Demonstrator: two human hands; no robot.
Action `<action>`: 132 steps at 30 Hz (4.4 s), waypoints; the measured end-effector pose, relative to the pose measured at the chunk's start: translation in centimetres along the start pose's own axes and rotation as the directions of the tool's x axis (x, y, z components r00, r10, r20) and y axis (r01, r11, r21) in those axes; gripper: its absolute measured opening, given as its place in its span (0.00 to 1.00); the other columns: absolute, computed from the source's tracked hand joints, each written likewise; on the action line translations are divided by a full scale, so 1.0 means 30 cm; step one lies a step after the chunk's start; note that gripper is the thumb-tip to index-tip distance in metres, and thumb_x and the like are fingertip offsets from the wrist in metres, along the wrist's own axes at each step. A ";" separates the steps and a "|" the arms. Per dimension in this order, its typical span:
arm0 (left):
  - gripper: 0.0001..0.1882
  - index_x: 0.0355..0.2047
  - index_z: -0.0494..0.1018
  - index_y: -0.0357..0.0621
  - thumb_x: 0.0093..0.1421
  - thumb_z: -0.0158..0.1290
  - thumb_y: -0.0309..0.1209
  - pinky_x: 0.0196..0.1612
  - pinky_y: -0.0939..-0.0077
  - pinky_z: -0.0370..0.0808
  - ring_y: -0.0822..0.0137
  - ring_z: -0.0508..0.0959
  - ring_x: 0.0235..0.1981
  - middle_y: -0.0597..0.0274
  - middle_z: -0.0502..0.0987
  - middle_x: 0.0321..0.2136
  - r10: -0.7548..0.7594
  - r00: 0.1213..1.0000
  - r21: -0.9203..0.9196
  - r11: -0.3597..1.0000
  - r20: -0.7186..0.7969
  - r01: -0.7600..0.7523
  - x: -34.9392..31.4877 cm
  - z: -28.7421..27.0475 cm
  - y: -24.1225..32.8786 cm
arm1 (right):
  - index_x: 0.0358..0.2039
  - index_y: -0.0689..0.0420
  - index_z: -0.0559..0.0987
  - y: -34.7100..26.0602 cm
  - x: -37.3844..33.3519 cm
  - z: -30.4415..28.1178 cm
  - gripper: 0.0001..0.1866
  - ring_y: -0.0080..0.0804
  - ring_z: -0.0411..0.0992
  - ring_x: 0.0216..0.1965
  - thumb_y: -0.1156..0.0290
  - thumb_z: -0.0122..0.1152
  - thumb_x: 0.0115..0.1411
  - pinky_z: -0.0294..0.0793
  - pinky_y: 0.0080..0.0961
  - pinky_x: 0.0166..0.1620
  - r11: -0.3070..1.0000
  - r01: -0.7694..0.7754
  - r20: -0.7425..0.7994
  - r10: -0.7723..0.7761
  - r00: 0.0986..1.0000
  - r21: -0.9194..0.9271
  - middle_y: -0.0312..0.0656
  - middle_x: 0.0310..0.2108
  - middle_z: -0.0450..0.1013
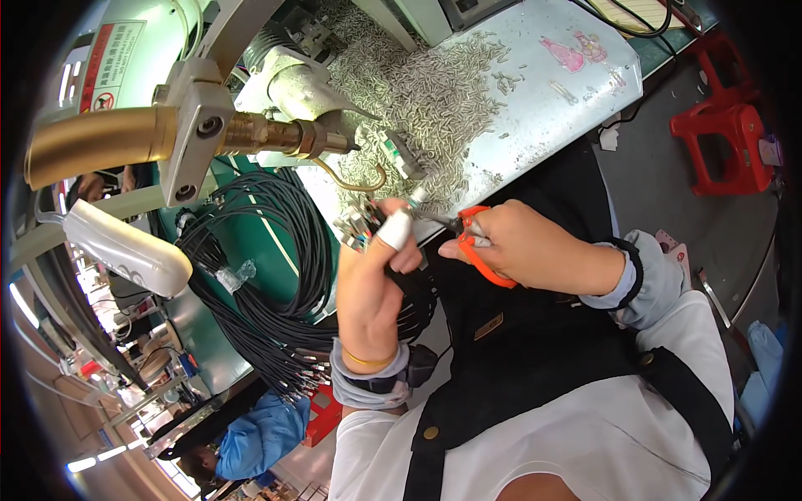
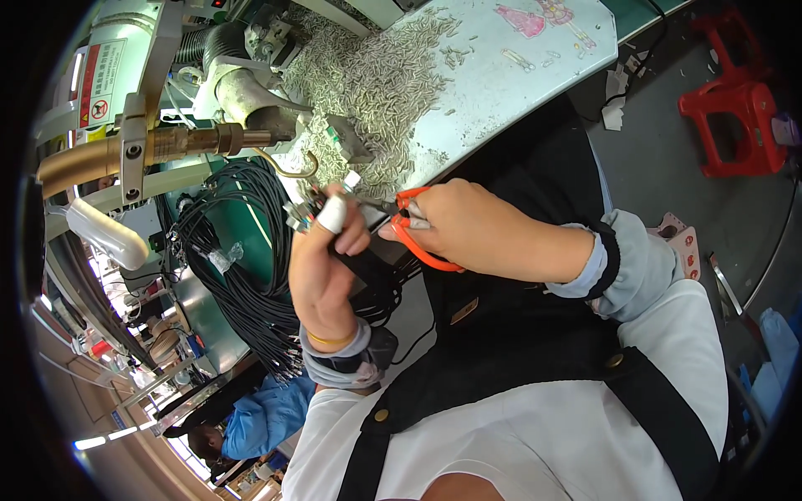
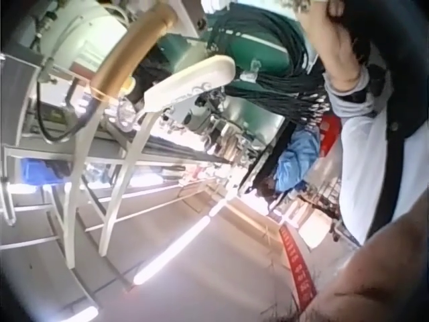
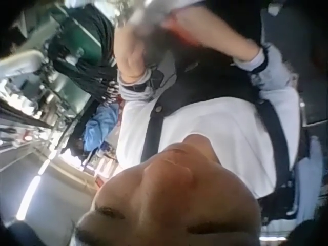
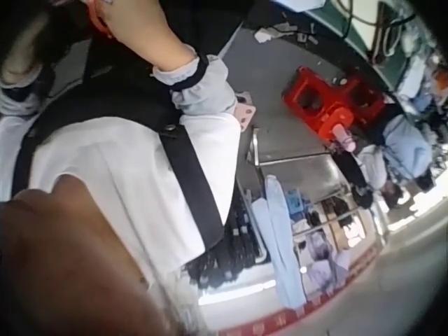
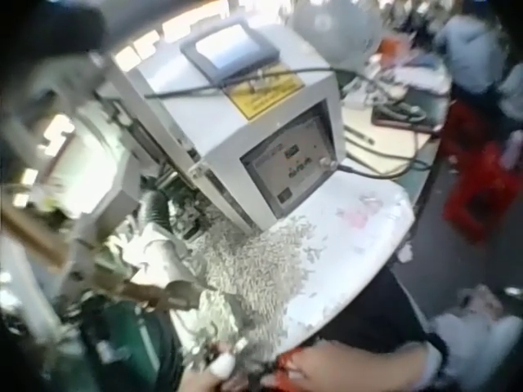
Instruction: The person trims the ends of wires on a connector using shears, then picks up a bundle of cables and trims the wire ends on each connector one by one.
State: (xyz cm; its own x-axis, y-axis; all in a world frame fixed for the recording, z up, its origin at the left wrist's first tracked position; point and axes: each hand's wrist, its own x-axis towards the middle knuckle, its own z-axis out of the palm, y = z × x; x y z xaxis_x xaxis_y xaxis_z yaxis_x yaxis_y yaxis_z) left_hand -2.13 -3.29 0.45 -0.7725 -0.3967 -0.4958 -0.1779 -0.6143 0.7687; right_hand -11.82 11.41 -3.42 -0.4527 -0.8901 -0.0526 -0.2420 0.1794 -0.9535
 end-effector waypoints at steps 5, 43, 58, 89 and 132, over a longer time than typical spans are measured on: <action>0.07 0.34 0.66 0.39 0.55 0.50 0.26 0.19 0.85 0.55 0.80 0.58 0.15 0.71 0.61 0.17 0.022 0.996 -0.104 0.995 0.083 -0.014 0.101 -0.024 0.042 | 0.24 0.65 0.68 -0.067 0.059 -0.044 0.12 0.27 0.65 0.10 0.68 0.55 0.54 0.63 0.21 0.16 0.752 -0.247 0.088 0.245 0.966 0.611 0.39 0.13 0.66; 0.10 0.36 0.69 0.33 0.53 0.50 0.24 0.23 0.81 0.66 0.72 0.69 0.22 0.60 0.71 0.25 0.211 0.971 0.104 0.974 -0.116 -0.200 -0.013 0.029 0.025 | 0.29 0.59 0.69 -0.058 0.108 -0.051 0.08 0.22 0.63 0.14 0.71 0.57 0.52 0.62 0.20 0.18 0.997 0.072 -0.343 -0.066 0.937 0.005 0.37 0.16 0.65; 0.07 0.30 0.68 0.37 0.50 0.53 0.19 0.28 0.84 0.66 0.76 0.69 0.26 0.64 0.71 0.27 0.622 0.783 0.418 0.715 -0.017 -0.560 -0.092 -0.006 -0.129 | 0.20 0.64 0.72 -0.132 0.036 -0.059 0.18 0.20 0.60 0.07 0.61 0.51 0.57 0.56 0.16 0.12 0.764 -0.338 0.245 0.240 0.939 0.550 0.37 0.10 0.65; 0.08 0.32 0.66 0.36 0.52 0.52 0.22 0.15 0.86 0.54 0.80 0.59 0.13 0.68 0.66 0.19 0.638 0.769 0.637 0.601 -0.019 -0.483 -0.120 0.036 -0.098 | 0.28 0.55 0.72 -0.065 0.027 -0.008 0.07 0.21 0.65 0.16 0.74 0.57 0.45 0.63 0.15 0.18 0.513 0.513 -0.008 -0.713 0.701 -0.688 0.31 0.16 0.63; 0.07 0.34 0.66 0.39 0.55 0.49 0.27 0.16 0.86 0.52 0.81 0.56 0.12 0.71 0.61 0.17 0.090 0.996 0.020 0.996 0.004 -0.090 0.116 0.007 0.051 | 0.27 0.64 0.67 -0.072 0.154 -0.084 0.06 0.19 0.63 0.11 0.74 0.49 0.55 0.63 0.16 0.15 0.915 -0.096 -0.168 0.174 0.970 0.393 0.35 0.15 0.66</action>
State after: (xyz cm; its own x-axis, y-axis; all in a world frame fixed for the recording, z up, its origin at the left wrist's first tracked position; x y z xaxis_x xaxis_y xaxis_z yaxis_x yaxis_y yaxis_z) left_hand -5.21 -5.46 -0.03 -0.7878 -0.4474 -0.4233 -0.1202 -0.5623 0.8182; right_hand -15.55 7.97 -0.88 -0.6256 -0.7620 -0.1670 0.1594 0.0847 -0.9836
